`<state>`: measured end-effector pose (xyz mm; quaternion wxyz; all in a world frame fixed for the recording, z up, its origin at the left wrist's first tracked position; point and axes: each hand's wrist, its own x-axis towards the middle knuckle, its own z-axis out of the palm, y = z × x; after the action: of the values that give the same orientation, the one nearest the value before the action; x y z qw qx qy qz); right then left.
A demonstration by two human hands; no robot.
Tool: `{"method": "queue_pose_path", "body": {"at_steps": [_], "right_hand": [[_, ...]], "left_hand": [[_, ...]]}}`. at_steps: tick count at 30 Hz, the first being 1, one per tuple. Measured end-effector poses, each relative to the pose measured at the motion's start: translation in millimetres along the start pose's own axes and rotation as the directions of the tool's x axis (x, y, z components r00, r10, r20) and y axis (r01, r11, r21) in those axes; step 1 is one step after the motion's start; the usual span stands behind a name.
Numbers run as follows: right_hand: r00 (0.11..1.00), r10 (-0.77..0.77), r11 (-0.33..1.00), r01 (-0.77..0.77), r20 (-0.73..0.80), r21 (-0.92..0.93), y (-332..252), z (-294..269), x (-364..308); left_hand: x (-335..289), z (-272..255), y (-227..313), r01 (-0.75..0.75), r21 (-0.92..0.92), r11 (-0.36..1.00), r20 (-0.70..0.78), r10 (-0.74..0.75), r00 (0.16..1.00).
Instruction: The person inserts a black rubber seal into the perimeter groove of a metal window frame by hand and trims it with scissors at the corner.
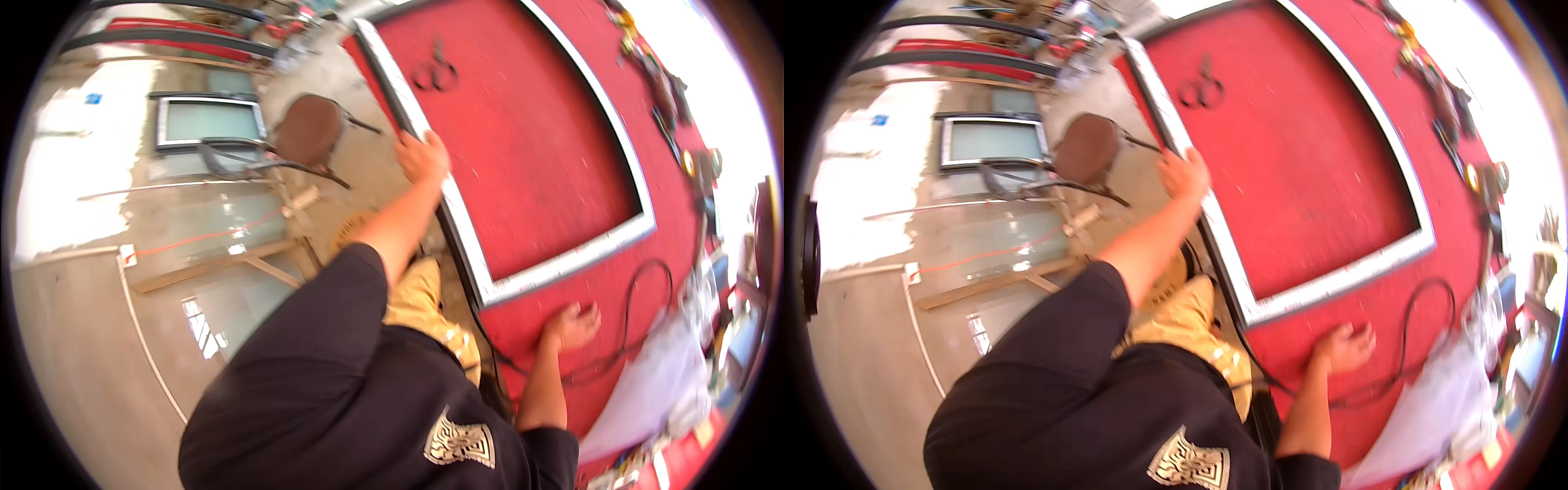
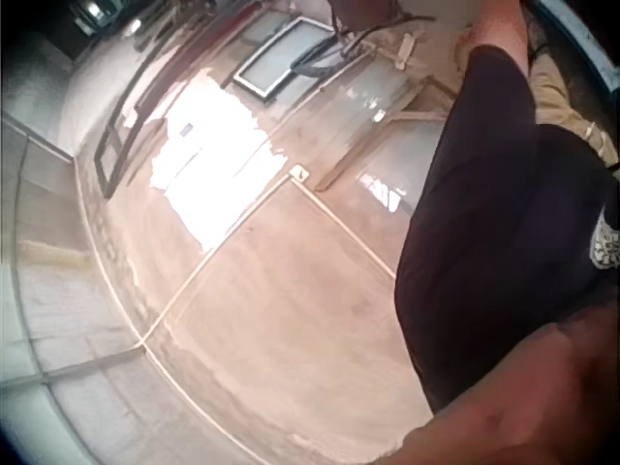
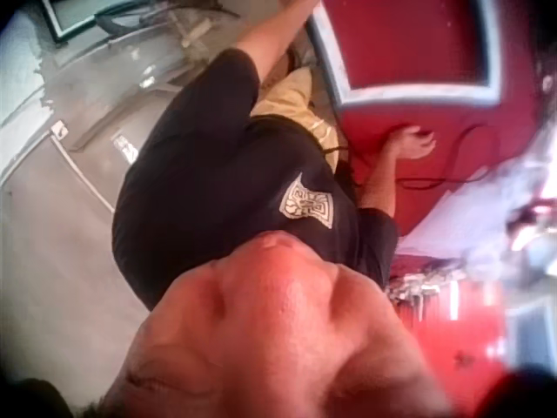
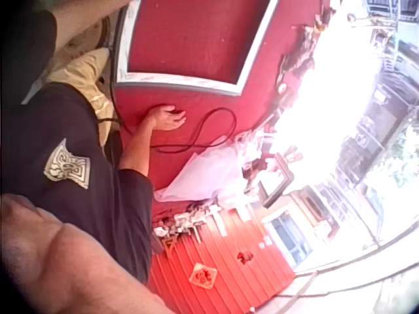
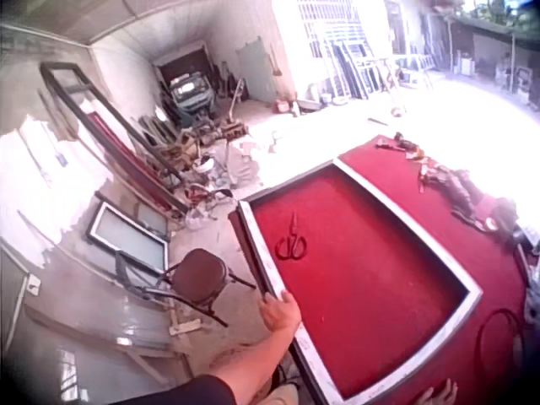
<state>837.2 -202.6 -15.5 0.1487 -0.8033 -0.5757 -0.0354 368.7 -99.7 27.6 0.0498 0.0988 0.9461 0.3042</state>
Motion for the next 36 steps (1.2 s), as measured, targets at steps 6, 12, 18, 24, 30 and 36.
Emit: {"method": "queue_pose_path", "body": {"at_steps": [6,12,18,24,30,36], "right_hand": [[0.998,0.065,0.996,-0.065,-0.001,-0.067,11,11,-10],[0.997,0.070,0.996,-0.069,0.022,-0.056,6,19,-13],[0.998,0.046,0.997,-0.049,-0.052,-0.058,8,22,-11],[0.998,0.064,0.996,-0.063,0.002,-0.061,3,18,-11],[0.997,0.075,0.995,-0.075,-0.006,-0.071,2,20,-12],[0.999,0.040,0.996,-0.041,-0.014,-0.073,14,27,-10]], "left_hand": [[-7,13,-19,-0.028,-0.009,1.000,-0.033,0.027,0.999],[1,10,-23,-0.043,0.018,0.999,-0.131,0.045,0.990],[-1,9,-15,-0.031,-0.025,0.999,-0.067,0.029,0.997],[3,14,-20,-0.031,0.005,1.000,-0.108,0.031,0.994],[2,12,-17,-0.027,0.007,1.000,-0.106,0.028,0.994],[1,12,-17,-0.042,0.003,0.999,-0.126,0.042,0.991]]}}
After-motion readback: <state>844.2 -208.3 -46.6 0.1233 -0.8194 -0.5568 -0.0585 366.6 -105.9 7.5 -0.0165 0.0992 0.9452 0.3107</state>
